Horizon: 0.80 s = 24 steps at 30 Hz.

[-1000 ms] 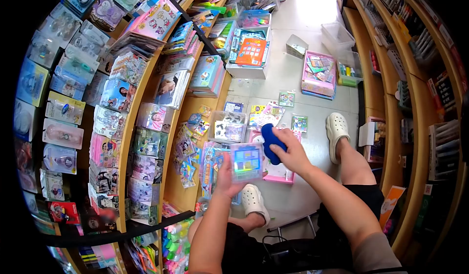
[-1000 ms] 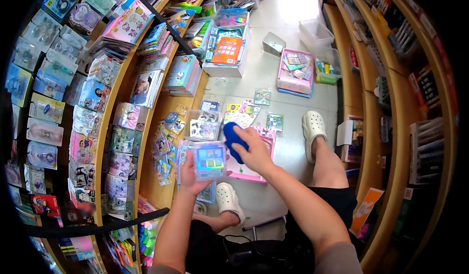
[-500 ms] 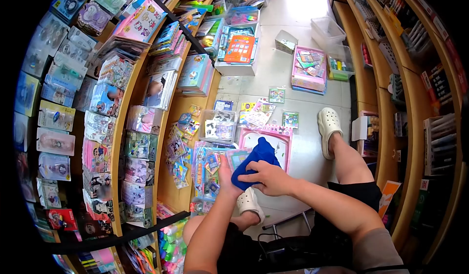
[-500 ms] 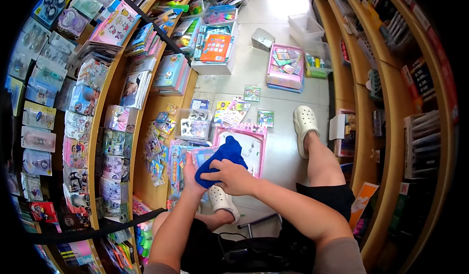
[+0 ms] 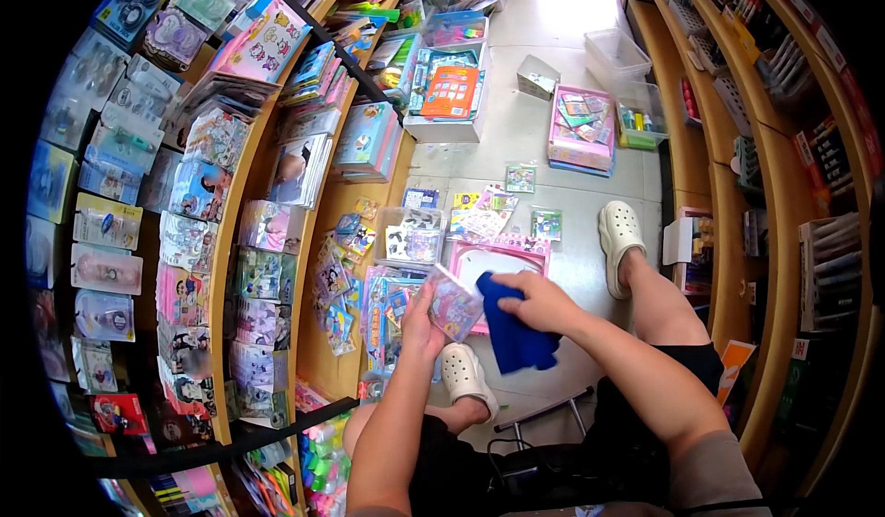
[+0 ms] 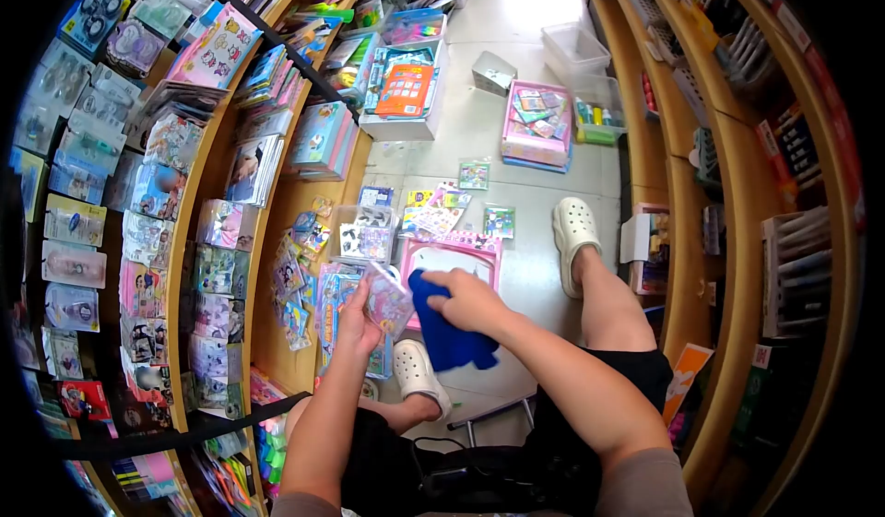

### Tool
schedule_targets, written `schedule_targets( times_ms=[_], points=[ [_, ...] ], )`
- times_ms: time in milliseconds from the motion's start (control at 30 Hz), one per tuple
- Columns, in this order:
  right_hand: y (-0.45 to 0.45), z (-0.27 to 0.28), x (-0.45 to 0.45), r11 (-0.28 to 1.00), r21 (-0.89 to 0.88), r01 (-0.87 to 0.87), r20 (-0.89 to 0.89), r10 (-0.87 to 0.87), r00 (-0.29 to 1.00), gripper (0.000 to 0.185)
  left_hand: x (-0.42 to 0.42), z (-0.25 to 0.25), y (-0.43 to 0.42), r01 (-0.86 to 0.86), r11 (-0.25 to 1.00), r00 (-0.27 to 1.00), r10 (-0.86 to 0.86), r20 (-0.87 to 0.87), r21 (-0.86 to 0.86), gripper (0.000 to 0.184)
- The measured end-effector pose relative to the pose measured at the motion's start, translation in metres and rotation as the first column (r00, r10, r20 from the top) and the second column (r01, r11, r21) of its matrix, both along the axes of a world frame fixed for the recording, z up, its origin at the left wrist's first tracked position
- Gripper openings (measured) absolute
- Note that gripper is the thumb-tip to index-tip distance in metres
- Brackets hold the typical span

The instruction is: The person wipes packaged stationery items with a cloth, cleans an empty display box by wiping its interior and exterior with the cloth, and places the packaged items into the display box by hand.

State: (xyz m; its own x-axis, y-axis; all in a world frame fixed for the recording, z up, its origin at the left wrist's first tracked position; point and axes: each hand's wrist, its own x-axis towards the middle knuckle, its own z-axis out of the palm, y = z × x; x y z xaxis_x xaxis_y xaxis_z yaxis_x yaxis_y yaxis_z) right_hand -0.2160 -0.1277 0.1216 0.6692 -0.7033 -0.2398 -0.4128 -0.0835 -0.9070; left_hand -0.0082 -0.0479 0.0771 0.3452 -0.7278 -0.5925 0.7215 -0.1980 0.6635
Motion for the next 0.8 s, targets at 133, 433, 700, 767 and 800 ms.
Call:
schedule_targets(
  times_ms=[133,433,700,767,800],
  points=[
    [-0.002,0.001,0.001,0.973,-0.007,0.232,-0.036,-0.232,0.972,0.046,-0.007,0.000,0.006,0.001,0.999,1.000,0.000,-0.029,0.036,0.015],
    [0.039,-0.031,0.030,0.942,-0.243,0.232,-0.128,-0.268,0.955,0.051,-0.051,0.013,0.008,0.100,0.988,0.980,-0.119,-0.158,-0.121,0.023],
    [0.036,-0.053,0.015,0.985,0.081,-0.154,-0.607,0.171,0.776,0.043,0.055,-0.019,0.026,-0.195,0.977,0.974,0.203,-0.099,0.082,0.023],
    [0.048,-0.063,0.014,0.919,0.120,-0.376,-0.583,0.372,0.722,0.039,0.106,-0.054,0.043,-0.211,0.971,0.968,0.223,-0.114,0.113,0.022],
    [0.051,-0.062,0.013,0.884,0.153,-0.441,-0.571,0.443,0.691,0.040,0.126,-0.061,0.045,-0.254,0.962,0.963,0.262,-0.071,0.104,0.023]
  ],
)
